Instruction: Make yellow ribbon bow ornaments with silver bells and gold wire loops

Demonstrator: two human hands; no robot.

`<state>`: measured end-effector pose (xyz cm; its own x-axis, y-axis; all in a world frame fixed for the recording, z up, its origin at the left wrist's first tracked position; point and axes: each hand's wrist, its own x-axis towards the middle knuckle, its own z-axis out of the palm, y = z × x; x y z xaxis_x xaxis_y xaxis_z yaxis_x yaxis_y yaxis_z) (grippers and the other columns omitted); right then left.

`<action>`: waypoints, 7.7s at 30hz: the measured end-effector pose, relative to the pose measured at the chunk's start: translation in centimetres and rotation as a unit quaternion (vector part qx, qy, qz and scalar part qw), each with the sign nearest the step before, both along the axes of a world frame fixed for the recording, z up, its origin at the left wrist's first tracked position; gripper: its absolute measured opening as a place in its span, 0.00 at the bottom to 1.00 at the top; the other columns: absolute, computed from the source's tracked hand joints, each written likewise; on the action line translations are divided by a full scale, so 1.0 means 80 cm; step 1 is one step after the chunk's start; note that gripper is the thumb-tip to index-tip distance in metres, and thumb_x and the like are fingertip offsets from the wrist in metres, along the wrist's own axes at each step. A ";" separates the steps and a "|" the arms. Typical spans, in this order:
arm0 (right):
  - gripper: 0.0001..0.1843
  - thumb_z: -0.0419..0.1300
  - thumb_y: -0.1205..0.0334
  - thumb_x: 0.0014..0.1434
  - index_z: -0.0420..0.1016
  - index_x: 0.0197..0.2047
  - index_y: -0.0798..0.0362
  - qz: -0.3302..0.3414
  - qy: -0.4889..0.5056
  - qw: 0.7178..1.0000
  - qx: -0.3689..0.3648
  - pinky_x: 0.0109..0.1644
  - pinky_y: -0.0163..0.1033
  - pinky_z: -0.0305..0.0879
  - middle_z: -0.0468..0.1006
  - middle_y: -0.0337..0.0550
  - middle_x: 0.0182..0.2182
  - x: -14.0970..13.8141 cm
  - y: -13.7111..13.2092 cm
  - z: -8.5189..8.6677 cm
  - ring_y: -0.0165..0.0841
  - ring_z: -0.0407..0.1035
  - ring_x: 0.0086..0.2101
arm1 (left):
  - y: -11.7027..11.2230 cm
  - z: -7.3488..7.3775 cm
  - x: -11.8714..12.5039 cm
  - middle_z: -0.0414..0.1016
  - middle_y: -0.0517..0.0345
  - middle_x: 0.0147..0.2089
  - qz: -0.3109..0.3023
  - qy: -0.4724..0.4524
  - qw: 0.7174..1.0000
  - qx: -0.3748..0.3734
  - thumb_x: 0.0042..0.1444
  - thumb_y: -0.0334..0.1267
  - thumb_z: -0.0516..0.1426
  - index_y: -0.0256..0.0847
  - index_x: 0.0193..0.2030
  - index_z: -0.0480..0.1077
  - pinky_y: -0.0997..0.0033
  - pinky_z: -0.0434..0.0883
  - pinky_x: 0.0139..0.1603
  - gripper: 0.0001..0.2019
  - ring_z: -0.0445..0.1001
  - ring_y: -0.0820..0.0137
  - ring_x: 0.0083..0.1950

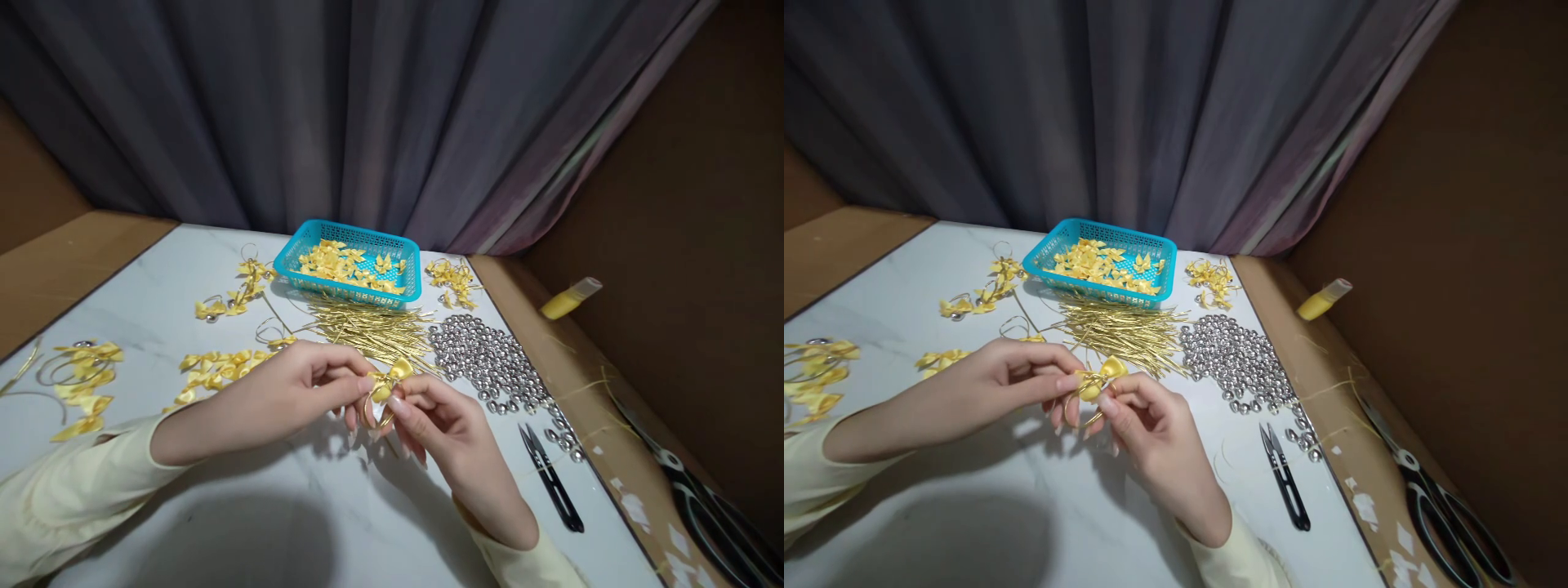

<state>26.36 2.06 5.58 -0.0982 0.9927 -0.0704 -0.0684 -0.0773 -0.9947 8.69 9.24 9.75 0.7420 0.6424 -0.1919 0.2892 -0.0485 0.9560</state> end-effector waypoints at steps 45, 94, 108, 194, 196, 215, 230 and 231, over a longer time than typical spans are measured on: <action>0.09 0.54 0.58 0.62 0.71 0.34 0.53 0.005 -0.015 1.000 0.025 0.23 0.28 0.57 0.74 0.36 0.25 -0.002 -0.005 0.008 0.22 0.61 0.21 | -0.009 -0.017 0.002 0.72 0.67 0.29 0.027 -0.027 0.945 0.324 0.61 0.30 0.51 0.39 0.37 0.69 0.87 0.63 0.32 0.07 0.70 0.82 0.30; 0.16 0.57 0.78 0.55 0.69 0.45 0.53 -0.073 -0.304 0.887 0.340 0.37 0.34 0.71 0.77 0.42 0.36 0.016 -0.005 0.005 0.28 0.72 0.33 | -0.001 -0.014 -0.001 0.66 0.61 0.30 -0.089 0.038 0.959 0.267 0.64 0.31 0.41 0.39 0.35 0.61 0.78 0.63 0.34 0.10 0.67 0.75 0.31; 0.12 0.58 0.76 0.55 0.72 0.40 0.52 -0.038 -0.252 0.912 0.322 0.38 0.40 0.71 0.74 0.46 0.38 0.017 -0.005 0.009 0.34 0.70 0.40 | 0.000 -0.012 -0.002 0.66 0.61 0.30 -0.133 0.033 0.961 0.242 0.64 0.31 0.42 0.39 0.38 0.62 0.79 0.63 0.33 0.10 0.67 0.76 0.31; 0.10 0.60 0.76 0.54 0.75 0.35 0.52 -0.044 -0.161 0.950 0.263 0.37 0.34 0.68 0.75 0.40 0.34 0.014 -0.001 0.000 0.28 0.70 0.36 | 0.010 -0.025 0.001 0.78 0.51 0.34 -0.122 -0.094 0.970 -0.186 0.62 0.36 0.51 0.35 0.38 0.69 0.76 0.71 0.32 0.08 0.75 0.73 0.29; 0.10 0.60 0.77 0.54 0.75 0.35 0.52 -0.049 -0.166 0.948 0.266 0.38 0.34 0.67 0.75 0.40 0.34 0.014 -0.001 -0.001 0.28 0.70 0.36 | 0.010 -0.025 0.001 0.78 0.51 0.34 -0.118 -0.100 0.970 -0.190 0.62 0.36 0.51 0.34 0.38 0.69 0.75 0.71 0.33 0.09 0.75 0.73 0.30; 0.12 0.60 0.78 0.53 0.76 0.35 0.52 -0.052 -0.185 0.935 0.298 0.38 0.38 0.69 0.76 0.41 0.33 0.013 -0.004 0.003 0.31 0.71 0.35 | 0.011 -0.025 0.003 0.78 0.53 0.31 -0.099 -0.106 0.949 -0.278 0.57 0.32 0.54 0.33 0.35 0.71 0.76 0.70 0.31 0.06 0.75 0.74 0.26; 0.13 0.57 0.78 0.55 0.74 0.37 0.51 -0.044 -0.202 0.930 0.305 0.40 0.40 0.69 0.75 0.42 0.35 0.013 -0.007 0.001 0.33 0.70 0.37 | 0.011 -0.025 0.004 0.78 0.55 0.30 -0.074 -0.098 0.959 -0.254 0.57 0.34 0.56 0.33 0.35 0.70 0.78 0.69 0.29 0.05 0.74 0.76 0.26; 0.13 0.57 0.78 0.55 0.73 0.38 0.52 -0.044 -0.204 0.929 0.305 0.41 0.41 0.69 0.75 0.43 0.37 0.014 -0.007 0.001 0.33 0.70 0.39 | 0.011 -0.024 0.003 0.78 0.55 0.30 -0.066 -0.098 0.962 -0.245 0.57 0.34 0.56 0.34 0.35 0.70 0.78 0.68 0.29 0.05 0.74 0.76 0.26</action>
<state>27.50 1.47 5.67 -0.1023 0.8635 0.4939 0.3443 0.4966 -0.7968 8.97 10.10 7.85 0.8638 0.4079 -0.2957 0.1226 0.3990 0.9087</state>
